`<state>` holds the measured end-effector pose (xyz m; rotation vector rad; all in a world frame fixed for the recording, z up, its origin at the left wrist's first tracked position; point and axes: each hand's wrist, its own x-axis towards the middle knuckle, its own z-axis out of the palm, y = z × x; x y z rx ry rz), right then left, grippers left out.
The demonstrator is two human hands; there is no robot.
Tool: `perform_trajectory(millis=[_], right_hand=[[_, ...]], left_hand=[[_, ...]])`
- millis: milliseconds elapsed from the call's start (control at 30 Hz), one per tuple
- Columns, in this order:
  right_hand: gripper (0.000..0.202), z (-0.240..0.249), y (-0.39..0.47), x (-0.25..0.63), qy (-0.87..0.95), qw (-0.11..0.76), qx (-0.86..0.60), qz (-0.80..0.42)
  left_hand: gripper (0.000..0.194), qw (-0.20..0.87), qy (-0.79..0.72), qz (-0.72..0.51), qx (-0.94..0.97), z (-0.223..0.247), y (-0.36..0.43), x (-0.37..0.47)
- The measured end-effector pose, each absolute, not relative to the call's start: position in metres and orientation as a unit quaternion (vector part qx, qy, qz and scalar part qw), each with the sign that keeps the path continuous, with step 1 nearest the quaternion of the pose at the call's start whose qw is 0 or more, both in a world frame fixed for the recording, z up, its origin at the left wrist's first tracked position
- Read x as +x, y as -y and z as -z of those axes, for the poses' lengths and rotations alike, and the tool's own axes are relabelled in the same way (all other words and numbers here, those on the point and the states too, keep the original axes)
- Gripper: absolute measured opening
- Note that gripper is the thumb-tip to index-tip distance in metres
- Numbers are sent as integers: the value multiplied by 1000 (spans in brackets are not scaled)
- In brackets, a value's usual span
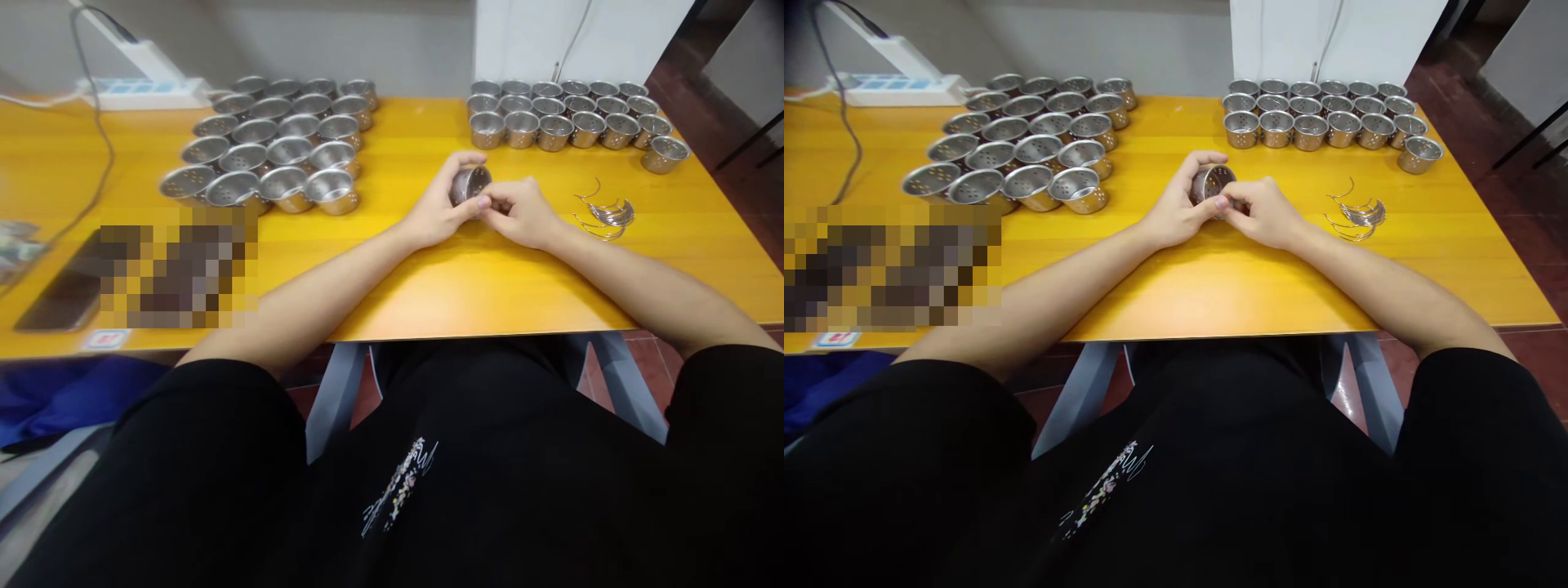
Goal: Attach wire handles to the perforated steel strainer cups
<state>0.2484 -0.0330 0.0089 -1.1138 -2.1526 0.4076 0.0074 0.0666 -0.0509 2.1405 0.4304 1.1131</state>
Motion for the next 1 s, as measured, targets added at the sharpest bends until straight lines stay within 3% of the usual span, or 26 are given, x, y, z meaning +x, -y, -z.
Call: perform_trajectory(millis=[133,367,500,800,1000], right_hand=[[53,-8,31,246,826,336,-434,-132],[23,-13,27,247,818,259,-514,2],[28,-7,15,257,805,309,-506,35],[36,-4,12,263,757,382,-529,-47],[53,-5,16,264,760,412,-490,-112]], left_hand=[[118,337,-148,-402,838,43,-53,10],[117,332,-152,-407,837,46,-56,10],[112,327,-171,-424,827,52,-66,13],[115,350,-177,-435,810,56,-66,14],[113,334,-182,-449,808,58,-73,12]])
